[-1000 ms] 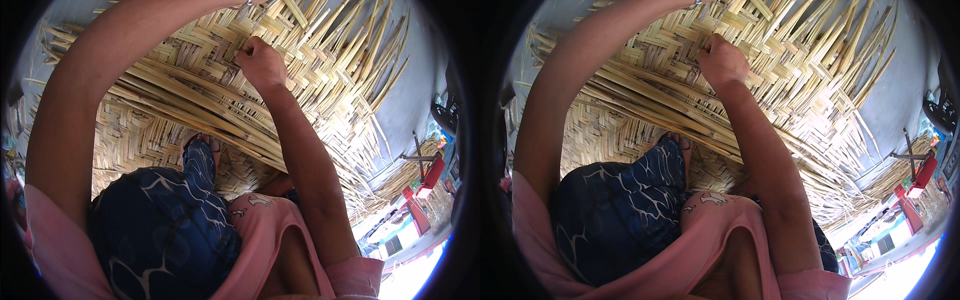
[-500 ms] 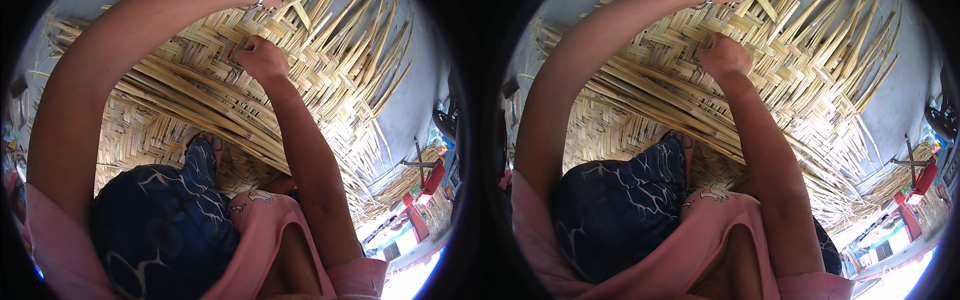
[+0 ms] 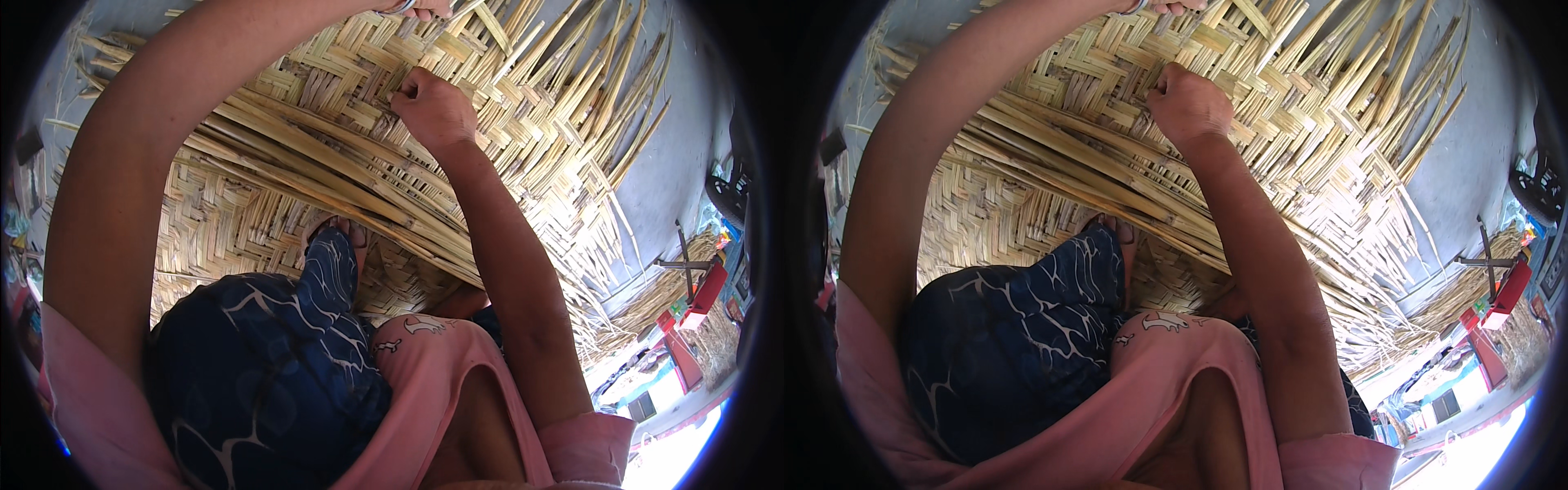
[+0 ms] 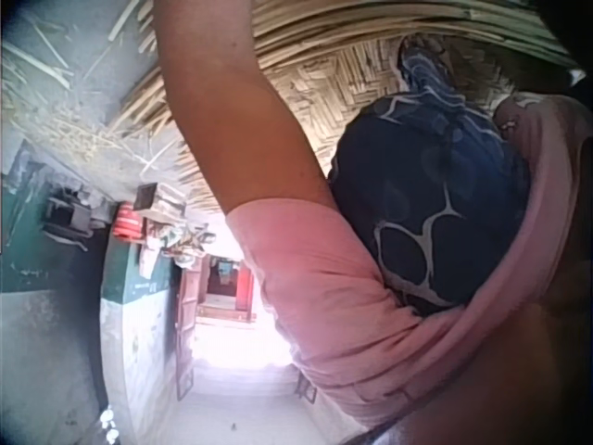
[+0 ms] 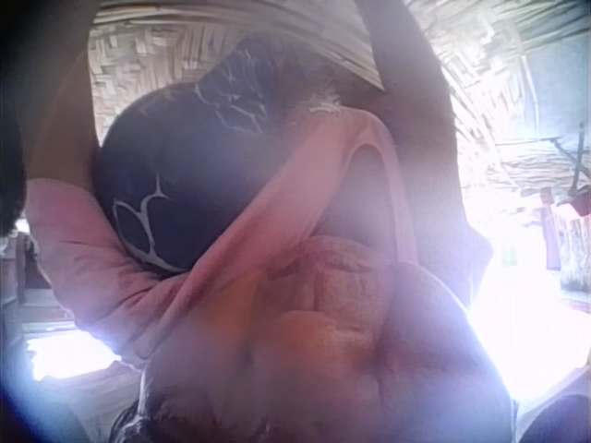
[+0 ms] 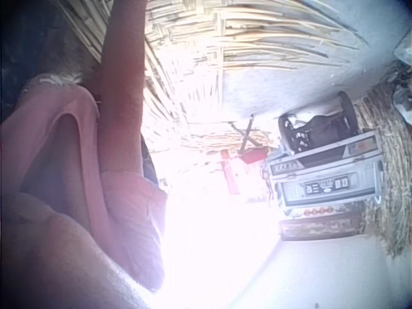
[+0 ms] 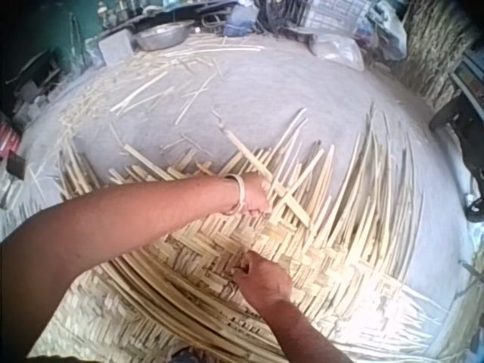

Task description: The person weaves a basket by hand, interlacing thin bamboo strips in a tight pattern. They repeatedly pull and adjust the strips to maintain tension and alignment.

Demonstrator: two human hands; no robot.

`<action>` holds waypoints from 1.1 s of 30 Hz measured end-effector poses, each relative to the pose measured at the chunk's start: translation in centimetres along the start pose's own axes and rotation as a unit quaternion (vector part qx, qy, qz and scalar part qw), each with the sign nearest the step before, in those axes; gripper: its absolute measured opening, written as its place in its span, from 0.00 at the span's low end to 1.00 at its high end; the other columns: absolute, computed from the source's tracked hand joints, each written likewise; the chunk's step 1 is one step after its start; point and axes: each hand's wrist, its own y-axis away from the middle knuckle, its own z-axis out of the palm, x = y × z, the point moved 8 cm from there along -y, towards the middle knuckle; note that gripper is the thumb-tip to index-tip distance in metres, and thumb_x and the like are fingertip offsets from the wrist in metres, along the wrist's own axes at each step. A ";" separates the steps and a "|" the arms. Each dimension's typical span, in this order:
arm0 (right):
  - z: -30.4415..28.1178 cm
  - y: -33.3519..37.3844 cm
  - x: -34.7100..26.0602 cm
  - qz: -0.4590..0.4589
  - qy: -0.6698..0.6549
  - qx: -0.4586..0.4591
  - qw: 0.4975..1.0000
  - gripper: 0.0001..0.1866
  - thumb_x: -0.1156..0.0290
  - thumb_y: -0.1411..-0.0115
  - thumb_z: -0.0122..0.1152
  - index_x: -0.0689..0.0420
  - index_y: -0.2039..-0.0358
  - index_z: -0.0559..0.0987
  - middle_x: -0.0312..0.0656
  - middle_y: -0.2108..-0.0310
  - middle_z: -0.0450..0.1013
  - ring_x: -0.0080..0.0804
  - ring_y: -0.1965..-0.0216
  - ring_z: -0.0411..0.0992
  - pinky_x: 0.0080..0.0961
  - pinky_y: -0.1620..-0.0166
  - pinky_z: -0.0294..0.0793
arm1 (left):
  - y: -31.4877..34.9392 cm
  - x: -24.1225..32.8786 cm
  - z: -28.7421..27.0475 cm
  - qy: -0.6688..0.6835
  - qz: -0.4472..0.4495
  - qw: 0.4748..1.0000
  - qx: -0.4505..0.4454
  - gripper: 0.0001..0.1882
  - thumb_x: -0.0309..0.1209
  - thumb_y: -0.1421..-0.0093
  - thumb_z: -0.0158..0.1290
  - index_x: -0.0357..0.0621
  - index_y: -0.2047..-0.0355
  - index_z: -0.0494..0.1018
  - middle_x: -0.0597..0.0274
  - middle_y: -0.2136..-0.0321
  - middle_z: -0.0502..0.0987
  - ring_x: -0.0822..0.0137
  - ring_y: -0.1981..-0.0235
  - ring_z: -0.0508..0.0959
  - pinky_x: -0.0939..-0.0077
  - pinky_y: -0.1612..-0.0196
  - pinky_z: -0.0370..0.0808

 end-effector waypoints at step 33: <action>0.3 -0.6 -0.5 0.009 0.012 -0.035 0.999 0.14 0.58 0.46 0.58 0.48 0.61 0.78 0.41 0.61 0.78 0.39 0.57 0.76 0.35 0.53 0.73 | -0.5 -0.9 -0.8 -0.234 0.170 0.935 0.207 0.09 0.35 0.51 0.61 0.42 0.76 0.79 0.53 0.81 0.79 0.57 0.77 0.81 0.66 0.71 0.77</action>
